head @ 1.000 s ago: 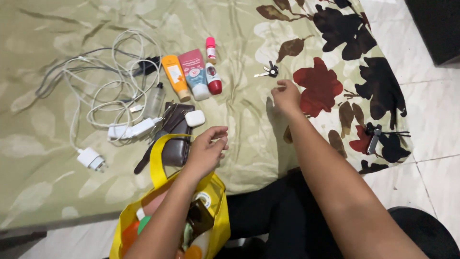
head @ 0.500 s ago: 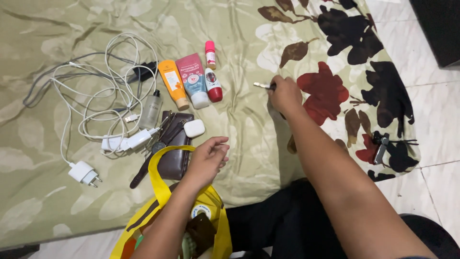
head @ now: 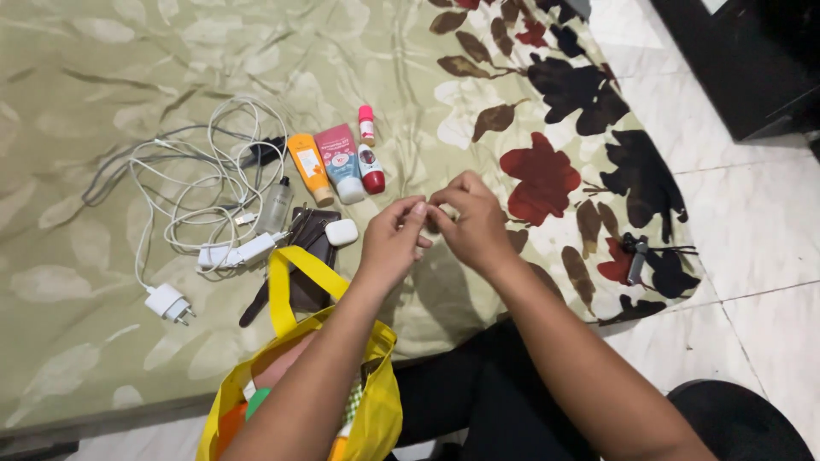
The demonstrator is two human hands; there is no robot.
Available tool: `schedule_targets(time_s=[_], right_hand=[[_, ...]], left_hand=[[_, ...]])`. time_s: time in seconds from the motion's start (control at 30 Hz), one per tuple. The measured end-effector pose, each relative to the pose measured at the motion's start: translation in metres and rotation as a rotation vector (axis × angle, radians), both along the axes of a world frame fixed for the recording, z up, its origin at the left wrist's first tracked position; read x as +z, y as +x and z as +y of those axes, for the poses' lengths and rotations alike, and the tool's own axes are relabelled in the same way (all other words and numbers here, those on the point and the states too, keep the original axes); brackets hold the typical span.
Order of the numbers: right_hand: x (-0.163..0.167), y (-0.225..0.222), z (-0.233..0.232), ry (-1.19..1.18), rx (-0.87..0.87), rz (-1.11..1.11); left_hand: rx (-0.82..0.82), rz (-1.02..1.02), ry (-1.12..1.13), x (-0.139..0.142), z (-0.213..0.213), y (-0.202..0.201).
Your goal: The person packs a yellow tote bag with daily essentials laid out on a bed. They place multiple water bottles, cups, toiletries, a wallet, keys, and charging accessories into the bag one by one.
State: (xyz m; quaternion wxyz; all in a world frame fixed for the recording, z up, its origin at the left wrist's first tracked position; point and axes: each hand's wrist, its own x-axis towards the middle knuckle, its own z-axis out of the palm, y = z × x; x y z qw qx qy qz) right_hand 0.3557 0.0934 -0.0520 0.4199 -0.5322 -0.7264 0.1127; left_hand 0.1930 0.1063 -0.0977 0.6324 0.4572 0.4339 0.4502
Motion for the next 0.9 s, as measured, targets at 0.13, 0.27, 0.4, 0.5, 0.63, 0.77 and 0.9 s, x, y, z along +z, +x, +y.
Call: schedule_targets(time_s=[0.13,0.27,0.4,0.5,0.63,0.77,0.9], right_hand=[[-0.042,-0.006,-0.006,-0.187,-0.018,0.045],[-0.088,-0.007,-0.009,-0.384,-0.01,-0.097],[-0.102,-0.016,-0.029,-0.704,-0.029,-0.299],[-0.101,-0.026,-0.034,-0.736,-0.022,-0.499],[-0.107,-0.03,-0.038,-0.6,0.005,-0.533],[-0.104,-0.019,-0.031,-0.644,0.07,-0.337],[-0.074,-0.008,-0.027,-0.724,0.089,-0.048]], left_hand=[[0.028,0.045,-0.068,-0.019,-0.004,-0.004],[0.106,0.038,-0.156,-0.054,-0.013,-0.024],[0.126,0.024,-0.22,-0.08,-0.038,-0.044],[0.088,0.059,-0.23,-0.084,-0.046,-0.051],[0.062,0.069,-0.231,-0.088,-0.053,-0.059],[0.073,0.079,-0.2,-0.09,-0.055,-0.061],[0.175,0.404,0.167,-0.078,-0.058,-0.058]])
